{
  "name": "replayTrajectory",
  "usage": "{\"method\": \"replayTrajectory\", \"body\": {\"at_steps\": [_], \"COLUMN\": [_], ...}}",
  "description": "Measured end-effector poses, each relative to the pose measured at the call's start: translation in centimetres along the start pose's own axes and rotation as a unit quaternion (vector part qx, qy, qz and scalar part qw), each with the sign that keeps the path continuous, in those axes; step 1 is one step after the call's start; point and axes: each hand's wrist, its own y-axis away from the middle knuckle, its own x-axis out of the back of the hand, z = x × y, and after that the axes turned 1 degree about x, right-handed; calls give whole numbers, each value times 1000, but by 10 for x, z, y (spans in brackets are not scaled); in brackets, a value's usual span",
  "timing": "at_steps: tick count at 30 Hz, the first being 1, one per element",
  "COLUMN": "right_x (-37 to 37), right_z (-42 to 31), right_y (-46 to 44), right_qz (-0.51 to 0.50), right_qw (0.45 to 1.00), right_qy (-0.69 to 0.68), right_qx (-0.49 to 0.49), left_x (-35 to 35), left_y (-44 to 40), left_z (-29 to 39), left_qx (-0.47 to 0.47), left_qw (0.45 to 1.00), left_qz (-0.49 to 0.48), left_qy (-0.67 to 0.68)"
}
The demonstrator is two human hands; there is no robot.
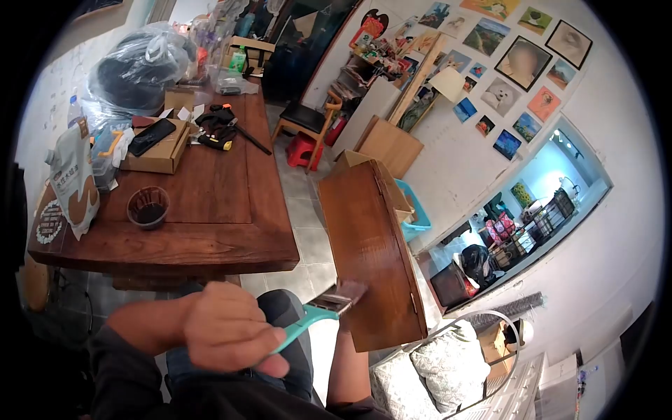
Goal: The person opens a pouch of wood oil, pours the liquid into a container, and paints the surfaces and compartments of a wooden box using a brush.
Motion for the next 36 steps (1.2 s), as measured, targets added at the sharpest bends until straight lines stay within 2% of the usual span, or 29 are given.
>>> {"method": "replayTrajectory", "body": {"at_steps": [1, 3, 4, 5, 7, 8, 10, 14, 15, 16, 18, 20, 22, 24, 26, 28, 29, 31, 32, 34, 35, 36], "right_x": [-1, -2, -3, -3, -2, -1, 0, 2, 4, 4, 4, 2, -3, -10, -17, -24, -25, -27, -27, -24, -23, -22], "right_z": [-1, -1, -2, -2, -2, -2, -2, -1, 0, 1, 3, 5, 10, 17, 23, 29, 32, 36, 37, 38, 37, 35], "right_y": [-1, 0, 0, 1, 3, 7, 10, 14, 14, 14, 12, 9, 4, -2, -9, -12, -16, -20, -22, -26, -26, -25], "right_qz": [-2, -4, -4, -4, -3, -1, 3, 9, 13, 13, 15, 13, 11, 10, 10, 8, 8, 8, 4, 5, 5, 6], "right_qw": [1000, 1000, 1000, 1000, 1000, 1000, 1000, 1000, 1000, 1000, 1000, 1000, 999, 999, 998, 997, 996, 995, 995, 994, 994, 995], "right_qy": [0, 2, 3, 4, 9, 10, 11, 15, 15, 15, 17, 22, 31, 46, 62, 78, 83, 93, 95, 101, 103, 100], "right_qx": [2, 3, 3, 3, 1, 2, -1, -7, -10, -10, -10, -8, -9, -15, -21, -26, -28, -31, -30, -27, -28, -31], "left_x": [10, 5, 3, 1, 0, -2, -2, 3, -1, -5, 10, -8, -5, 3, 4, 2, -3, -10, -12, -11, -11, -11], "left_y": [-3, -3, -3, -2, -3, 1, 12, 18, 21, 21, 9, 4, -10, -17, -27, -41, -41, -34, -32, -23, -16, -9], "left_z": [-2, -14, -19, -25, -44, -57, -80, -85, -81, -75, -40, -19, 0, 4, -2, -11, -22, -44, -57, -76, -80, -82], "left_qx": [65, 133, 261, 376, 486, 485, 443, 388, 262, 127, 72, -2, -15, 14, 219, 407, 458, 578, 576, 523, 522, 417], "left_qw": [997, 988, 955, 898, 832, 832, 839, 867, 925, 953, 978, 998, 999, 997, 961, 875, 851, 737, 738, 781, 782, 871], "left_qz": [-23, 78, 119, 176, 217, 218, 304, 312, 256, 192, -19, 39, 42, 45, 66, 106, 99, 166, 165, 279, 278, 256], "left_qy": [25, 11, 75, 144, 158, 158, 89, 5, -98, -197, -193, -48, 10, 54, 155, 241, 239, 309, 309, 197, 197, 47]}}
